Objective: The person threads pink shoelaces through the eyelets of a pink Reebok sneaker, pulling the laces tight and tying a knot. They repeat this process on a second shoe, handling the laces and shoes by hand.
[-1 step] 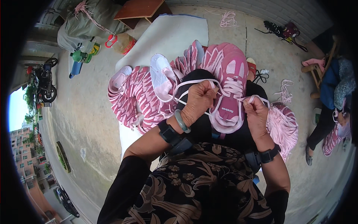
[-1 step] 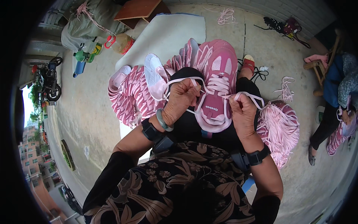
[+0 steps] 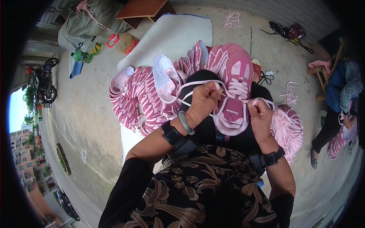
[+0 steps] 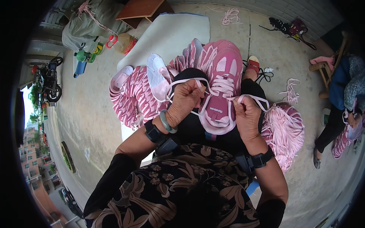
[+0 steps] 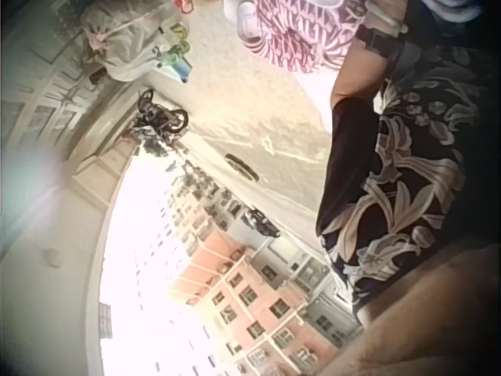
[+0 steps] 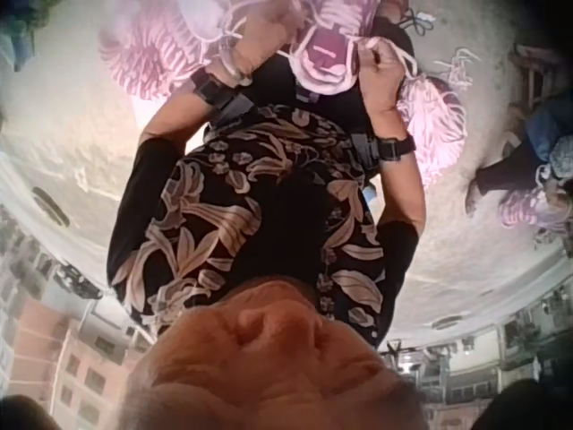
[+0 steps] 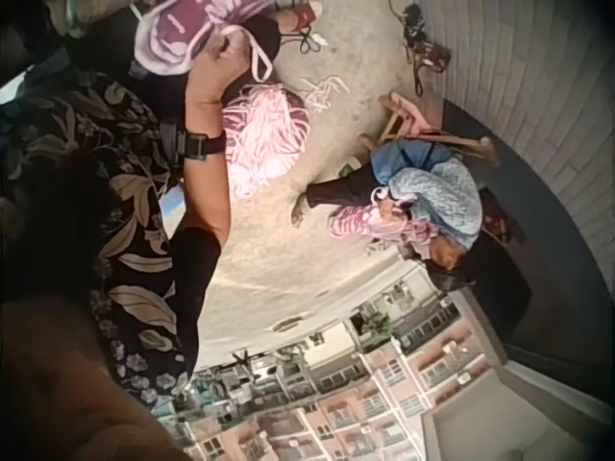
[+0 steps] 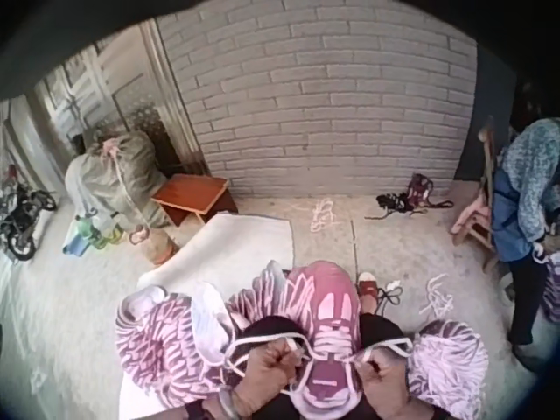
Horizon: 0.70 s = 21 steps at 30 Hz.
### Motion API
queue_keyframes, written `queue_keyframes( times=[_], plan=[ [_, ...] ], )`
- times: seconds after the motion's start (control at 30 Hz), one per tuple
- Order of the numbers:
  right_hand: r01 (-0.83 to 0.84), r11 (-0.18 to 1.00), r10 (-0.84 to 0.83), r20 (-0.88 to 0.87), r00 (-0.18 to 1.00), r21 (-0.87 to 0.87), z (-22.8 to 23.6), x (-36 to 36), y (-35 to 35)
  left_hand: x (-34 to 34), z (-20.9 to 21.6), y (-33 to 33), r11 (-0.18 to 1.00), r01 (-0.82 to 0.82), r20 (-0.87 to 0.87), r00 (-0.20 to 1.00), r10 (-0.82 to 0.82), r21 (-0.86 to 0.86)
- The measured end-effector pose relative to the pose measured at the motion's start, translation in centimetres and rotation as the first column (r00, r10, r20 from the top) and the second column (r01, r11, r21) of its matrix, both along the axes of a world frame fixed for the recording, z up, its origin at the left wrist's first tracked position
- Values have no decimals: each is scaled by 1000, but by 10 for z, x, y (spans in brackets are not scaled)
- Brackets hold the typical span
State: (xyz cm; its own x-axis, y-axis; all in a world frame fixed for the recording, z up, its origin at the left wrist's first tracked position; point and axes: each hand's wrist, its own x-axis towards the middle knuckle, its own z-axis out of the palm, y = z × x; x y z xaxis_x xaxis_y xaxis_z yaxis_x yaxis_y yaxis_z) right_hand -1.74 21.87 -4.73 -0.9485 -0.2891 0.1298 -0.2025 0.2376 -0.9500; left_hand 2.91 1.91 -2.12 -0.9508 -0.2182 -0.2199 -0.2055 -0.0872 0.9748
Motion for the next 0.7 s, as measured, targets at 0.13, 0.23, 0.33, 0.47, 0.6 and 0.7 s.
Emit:
queue_keyframes(
  times=[0.13,0.23,0.33,0.47,0.6,0.7],
  plan=[
    [-5,991,28,-166,986,135,-1,1,-1,-1,-10,1,990,-38,-79,997,27,-139],
    [-21,943,150,-369,917,331,15,-5,-7,-4,-15,2,928,-80,-237,972,-9,-363],
    [-21,903,211,-401,891,429,18,-9,-10,-9,-11,5,801,-118,-366,921,-133,-587],
    [-24,944,108,-241,964,330,2,-7,-10,-10,-12,8,666,-124,-363,902,-232,-735],
    [29,962,-10,-71,997,272,-6,-8,6,-7,-5,-2,759,-67,-296,940,-170,-648],
    [71,950,-62,-40,997,304,2,-5,19,6,8,-7,754,-33,-293,932,-214,-656]
  ],
)
